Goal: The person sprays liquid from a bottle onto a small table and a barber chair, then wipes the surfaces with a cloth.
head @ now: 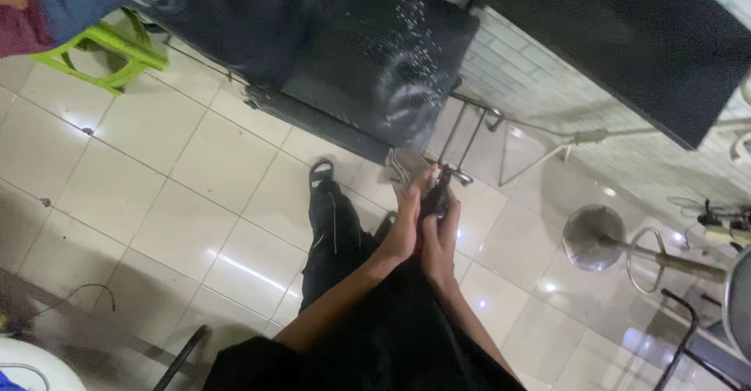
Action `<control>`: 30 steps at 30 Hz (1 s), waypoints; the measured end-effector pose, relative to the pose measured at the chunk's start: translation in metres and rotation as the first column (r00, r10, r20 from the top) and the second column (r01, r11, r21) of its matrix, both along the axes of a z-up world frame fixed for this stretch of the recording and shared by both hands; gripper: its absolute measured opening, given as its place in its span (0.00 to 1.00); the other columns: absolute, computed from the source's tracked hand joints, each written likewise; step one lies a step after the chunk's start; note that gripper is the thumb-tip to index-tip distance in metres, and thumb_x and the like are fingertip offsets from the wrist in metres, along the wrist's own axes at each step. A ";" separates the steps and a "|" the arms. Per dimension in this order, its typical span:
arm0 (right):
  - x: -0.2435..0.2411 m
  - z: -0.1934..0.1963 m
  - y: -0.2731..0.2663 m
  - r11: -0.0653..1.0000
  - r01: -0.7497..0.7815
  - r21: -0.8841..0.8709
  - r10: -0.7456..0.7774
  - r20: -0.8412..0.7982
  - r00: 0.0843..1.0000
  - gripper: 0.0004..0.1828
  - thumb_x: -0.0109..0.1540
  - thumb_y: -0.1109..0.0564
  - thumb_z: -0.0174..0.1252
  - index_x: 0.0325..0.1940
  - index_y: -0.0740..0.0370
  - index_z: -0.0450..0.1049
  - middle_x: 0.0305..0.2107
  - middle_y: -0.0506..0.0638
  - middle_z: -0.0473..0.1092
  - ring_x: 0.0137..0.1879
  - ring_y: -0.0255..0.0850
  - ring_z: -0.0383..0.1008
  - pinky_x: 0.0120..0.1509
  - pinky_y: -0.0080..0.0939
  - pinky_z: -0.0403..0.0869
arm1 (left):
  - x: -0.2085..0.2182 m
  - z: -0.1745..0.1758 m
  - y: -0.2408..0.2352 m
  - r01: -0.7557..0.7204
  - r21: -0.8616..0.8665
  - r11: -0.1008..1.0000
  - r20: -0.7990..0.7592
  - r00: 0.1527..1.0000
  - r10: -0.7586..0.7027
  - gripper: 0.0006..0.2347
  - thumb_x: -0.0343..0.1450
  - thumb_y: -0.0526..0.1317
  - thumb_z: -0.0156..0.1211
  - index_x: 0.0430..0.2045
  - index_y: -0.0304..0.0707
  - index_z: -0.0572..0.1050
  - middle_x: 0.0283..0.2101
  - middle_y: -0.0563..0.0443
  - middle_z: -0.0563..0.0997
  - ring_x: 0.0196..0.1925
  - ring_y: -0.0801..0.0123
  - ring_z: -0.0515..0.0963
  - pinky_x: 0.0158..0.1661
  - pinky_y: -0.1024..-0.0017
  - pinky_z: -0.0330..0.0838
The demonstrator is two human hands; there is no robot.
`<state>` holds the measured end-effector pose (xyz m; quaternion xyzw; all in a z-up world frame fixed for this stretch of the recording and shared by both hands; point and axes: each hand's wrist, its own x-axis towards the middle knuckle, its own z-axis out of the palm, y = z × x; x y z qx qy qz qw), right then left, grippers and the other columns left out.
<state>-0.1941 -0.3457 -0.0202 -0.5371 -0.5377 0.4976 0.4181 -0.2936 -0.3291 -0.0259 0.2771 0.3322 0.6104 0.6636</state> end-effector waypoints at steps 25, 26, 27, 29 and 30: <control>-0.297 -0.006 0.235 0.983 0.029 -0.180 -0.073 -0.240 0.968 0.16 0.62 0.58 0.62 0.53 0.63 0.73 0.25 0.48 0.71 0.28 0.34 0.73 0.33 0.36 0.72 | -0.420 -0.031 0.093 -0.479 -0.334 0.812 -0.776 0.628 0.052 0.24 0.78 0.55 0.36 0.56 0.43 0.76 0.56 0.37 0.76 0.53 0.52 0.77 0.47 0.56 0.76; -0.299 -0.010 0.244 0.990 0.062 -0.124 -0.084 -0.182 0.980 0.11 0.63 0.56 0.60 0.48 0.63 0.73 0.25 0.48 0.73 0.27 0.35 0.74 0.31 0.37 0.74 | -0.417 -0.040 0.095 -0.462 -0.360 0.810 -0.728 0.682 0.065 0.23 0.78 0.54 0.36 0.57 0.43 0.76 0.52 0.36 0.78 0.49 0.54 0.77 0.43 0.58 0.76; -0.302 -0.013 0.248 0.994 0.085 -0.068 -0.093 -0.125 0.988 0.09 0.65 0.54 0.57 0.42 0.62 0.74 0.25 0.48 0.74 0.25 0.35 0.75 0.29 0.38 0.76 | -0.414 -0.046 0.093 -0.449 -0.387 0.806 -0.678 0.730 0.081 0.23 0.78 0.54 0.35 0.57 0.44 0.76 0.47 0.35 0.79 0.44 0.55 0.78 0.40 0.60 0.76; -0.303 -0.010 0.249 0.990 0.111 -0.083 -0.120 -0.125 0.985 0.14 0.63 0.54 0.58 0.51 0.60 0.73 0.24 0.48 0.73 0.26 0.35 0.75 0.31 0.37 0.75 | -0.406 -0.056 0.088 -0.419 -0.446 0.791 -0.632 0.773 0.054 0.24 0.78 0.54 0.34 0.58 0.44 0.76 0.43 0.35 0.81 0.40 0.55 0.79 0.38 0.62 0.76; -0.304 -0.008 0.252 0.987 0.136 -0.090 -0.147 -0.130 0.981 0.22 0.62 0.53 0.59 0.60 0.59 0.72 0.24 0.48 0.72 0.27 0.35 0.74 0.33 0.37 0.74 | -0.400 -0.061 0.088 -0.389 -0.493 0.778 -0.585 0.810 0.033 0.25 0.78 0.53 0.32 0.58 0.43 0.76 0.38 0.35 0.82 0.36 0.56 0.80 0.36 0.64 0.76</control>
